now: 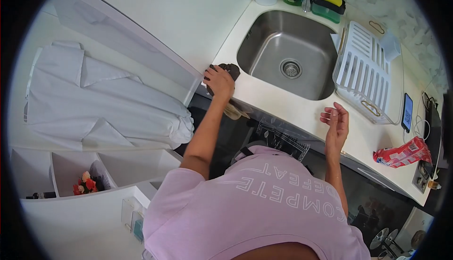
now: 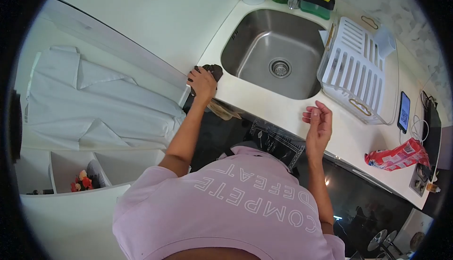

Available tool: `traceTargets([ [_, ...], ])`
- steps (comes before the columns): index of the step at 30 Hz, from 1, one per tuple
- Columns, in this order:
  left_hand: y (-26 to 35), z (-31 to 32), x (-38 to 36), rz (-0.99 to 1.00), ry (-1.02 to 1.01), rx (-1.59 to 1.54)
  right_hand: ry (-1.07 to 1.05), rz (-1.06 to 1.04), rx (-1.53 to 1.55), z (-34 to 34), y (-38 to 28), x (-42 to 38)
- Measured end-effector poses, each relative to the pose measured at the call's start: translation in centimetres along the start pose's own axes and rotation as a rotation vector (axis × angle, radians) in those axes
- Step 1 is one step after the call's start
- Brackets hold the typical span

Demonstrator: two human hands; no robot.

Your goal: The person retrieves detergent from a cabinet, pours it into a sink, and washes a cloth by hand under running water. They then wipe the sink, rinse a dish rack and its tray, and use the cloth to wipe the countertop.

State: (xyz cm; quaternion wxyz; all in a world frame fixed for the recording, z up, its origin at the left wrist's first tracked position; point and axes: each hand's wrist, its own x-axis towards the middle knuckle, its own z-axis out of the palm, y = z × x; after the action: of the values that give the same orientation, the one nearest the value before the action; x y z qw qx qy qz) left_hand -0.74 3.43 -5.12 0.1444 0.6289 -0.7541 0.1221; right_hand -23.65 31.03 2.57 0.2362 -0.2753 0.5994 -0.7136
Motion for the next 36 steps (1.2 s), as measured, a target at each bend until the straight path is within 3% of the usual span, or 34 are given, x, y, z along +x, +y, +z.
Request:
traceTargets([
  [4, 0.9, 1.1, 2.2, -0.045, 0.103, -0.091, -0.123, 0.062, 0.013, 3.9, 1.0, 0.2],
  [7, 1.0, 1.4, 4.4, 0.212, -0.028, -0.683, -0.233, 0.109, 0.094, 9.0, 2.5, 1.2],
  [8, 1.7, -0.8, 4.0, 0.374, 0.011, -0.886, -0.223, 0.192, 0.240, 11.6, 2.5, 1.8],
  [9, 2.4, -3.6, 3.3, 0.437, -0.093, -0.975, -0.215, 0.276, 0.387, 14.3, 2.3, 2.3],
  [10, 3.0, -5.8, 2.4, 0.550, -0.058, -1.180, -0.215, 0.270, 0.385, 16.8, 2.0, 2.8],
  [11, 2.8, -8.5, 1.7, 0.603, -0.274, -1.362, -0.214, 0.339, 0.534, 19.2, 1.8, 3.2],
  [13, 1.1, -11.6, 0.3, 0.564, -0.174, -1.161, -0.209, 0.408, 0.676, 23.1, 1.5, 4.0],
  [15, -1.9, -13.9, 0.4, 0.493, -0.010, -1.233, -0.338, 0.274, 0.565, 26.3, 0.8, 4.9],
  [17, -6.2, -14.2, 0.6, 0.415, 0.143, -1.312, -0.341, 0.105, 0.663, 30.8, -3.9, 5.1],
  [18, -8.1, -13.4, 0.6, 0.370, 0.205, -1.300, -0.363, -0.093, 0.592, 33.2, -5.3, 5.4],
  [19, -9.7, -13.3, 0.6, 0.328, 0.207, -1.308, -0.349, -0.121, 0.439, 34.8, -6.9, 4.7],
  [20, -11.0, -13.2, 0.6, 0.289, 0.209, -1.315, -0.320, -0.407, 0.248, 37.7, -5.6, 4.9],
  [22, -12.8, -12.6, 0.3, 0.249, 0.275, -1.253, -0.349, -0.616, -0.007, 39.8, -4.1, 2.8],
  [25, -13.5, -11.3, 0.0, 0.248, 0.222, -1.264, -0.336, -0.506, 0.020, 40.1, 1.3, 2.4],
  [28, -12.7, -11.3, -0.1, 0.252, 0.114, -1.305, -0.343, -0.414, 0.039, 37.9, 2.7, 4.6],
  [29, -12.8, -10.9, 0.1, 0.318, 0.136, -1.215, -0.255, -0.318, -0.018, 37.1, 3.9, 5.7],
  [30, -12.9, -10.8, 0.2, 0.331, 0.125, -1.226, -0.098, -0.419, -0.157, 36.4, 4.5, 6.8],
  [32, -12.7, -10.4, 0.3, 0.407, 0.195, -1.119, -0.186, -0.570, -0.698, 35.1, 7.8, 9.1],
  [35, -12.1, -10.0, 0.0, 0.345, 0.110, -1.176, -0.316, -0.466, -0.855, 35.0, 14.1, 12.0],
  [36, -11.8, -9.8, -0.2, 0.262, 0.060, -1.246, -0.305, -0.312, -0.715, 35.3, 13.7, 13.4],
])
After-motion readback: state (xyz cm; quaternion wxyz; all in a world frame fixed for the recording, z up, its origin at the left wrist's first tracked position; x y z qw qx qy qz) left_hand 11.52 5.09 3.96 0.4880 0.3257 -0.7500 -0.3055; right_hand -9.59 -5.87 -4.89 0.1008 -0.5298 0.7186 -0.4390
